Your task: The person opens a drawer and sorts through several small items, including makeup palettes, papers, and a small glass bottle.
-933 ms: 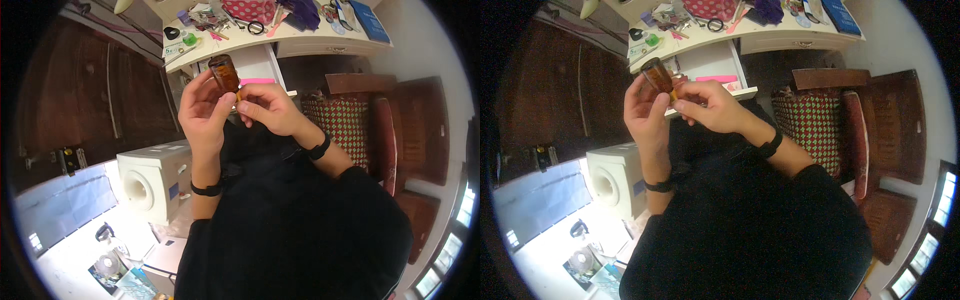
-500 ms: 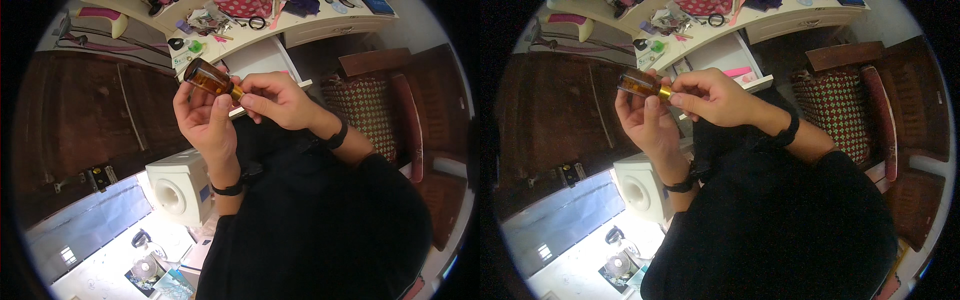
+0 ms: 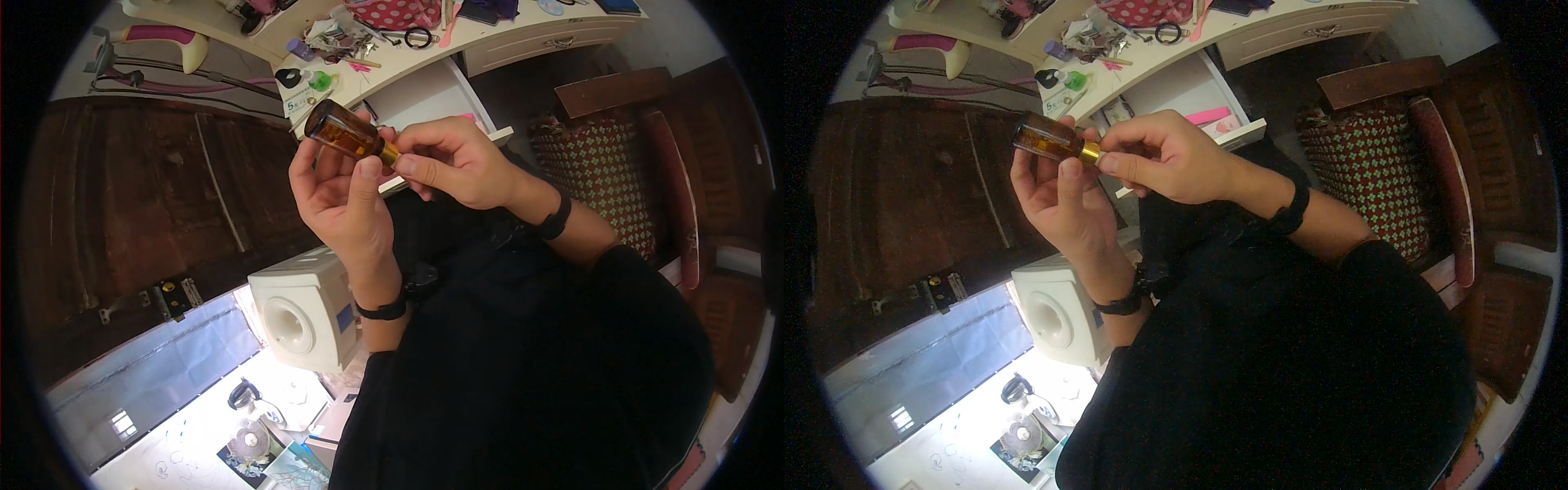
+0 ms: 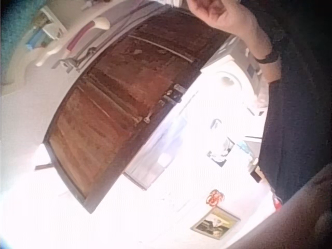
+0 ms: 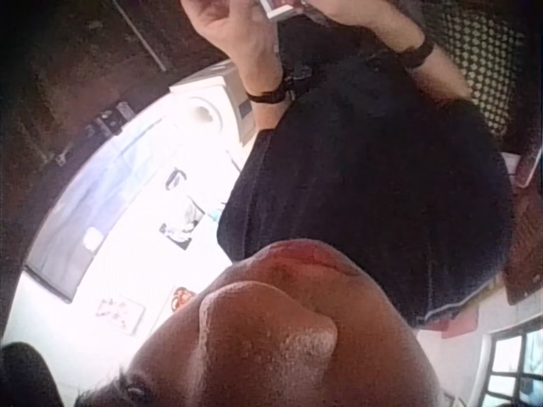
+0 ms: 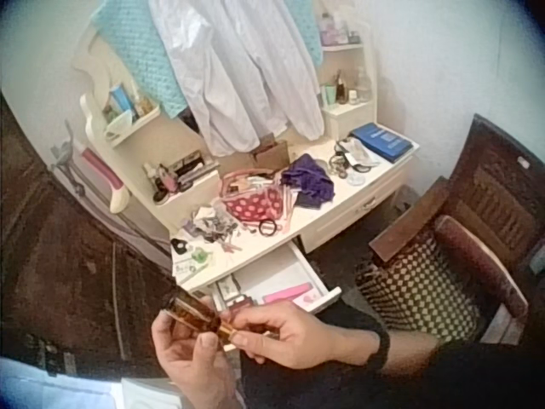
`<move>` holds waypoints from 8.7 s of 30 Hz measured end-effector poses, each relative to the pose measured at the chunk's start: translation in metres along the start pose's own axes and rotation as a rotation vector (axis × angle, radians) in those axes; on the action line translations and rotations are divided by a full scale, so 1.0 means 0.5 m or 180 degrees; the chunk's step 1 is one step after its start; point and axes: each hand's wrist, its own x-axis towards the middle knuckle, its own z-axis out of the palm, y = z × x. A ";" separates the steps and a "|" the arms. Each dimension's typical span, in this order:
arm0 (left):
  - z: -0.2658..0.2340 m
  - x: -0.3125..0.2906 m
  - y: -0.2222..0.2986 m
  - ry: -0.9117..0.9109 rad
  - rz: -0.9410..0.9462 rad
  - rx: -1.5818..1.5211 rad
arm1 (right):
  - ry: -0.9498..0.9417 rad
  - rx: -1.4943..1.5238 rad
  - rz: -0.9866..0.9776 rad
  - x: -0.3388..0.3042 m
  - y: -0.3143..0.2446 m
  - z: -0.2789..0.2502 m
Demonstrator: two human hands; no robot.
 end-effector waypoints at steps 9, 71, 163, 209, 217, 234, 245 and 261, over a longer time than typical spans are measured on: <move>-0.009 0.001 -0.006 -0.0043 0.0010 -0.0084 | -0.0008 0.0022 -0.0007 0.001 0.013 -0.002; -0.008 0.000 -0.014 0.0085 0.0006 0.0058 | -0.0141 -0.0073 0.0142 0.001 0.020 -0.002; 0.014 -0.011 -0.014 -0.0168 0.0048 -0.0400 | 0.0456 -0.2515 -0.1736 -0.013 0.000 0.000; -0.037 -0.032 -0.037 -0.0001 0.0181 0.0710 | 0.0475 -0.0757 -0.0188 -0.005 0.001 -0.036; -0.042 -0.028 -0.031 -0.0298 0.0609 0.1372 | 0.0555 -0.0768 -0.0170 -0.004 0.000 -0.035; -0.059 -0.035 -0.051 -0.0243 0.0640 0.2280 | 0.0528 -0.1948 -0.0912 -0.002 0.005 -0.047; -0.055 -0.029 -0.038 -0.0336 0.0568 0.2339 | 0.0588 -0.0857 -0.0580 -0.001 0.012 -0.051; -0.049 -0.011 -0.022 -0.0513 0.0721 0.2395 | 0.0531 0.0087 -0.0307 0.004 0.036 -0.079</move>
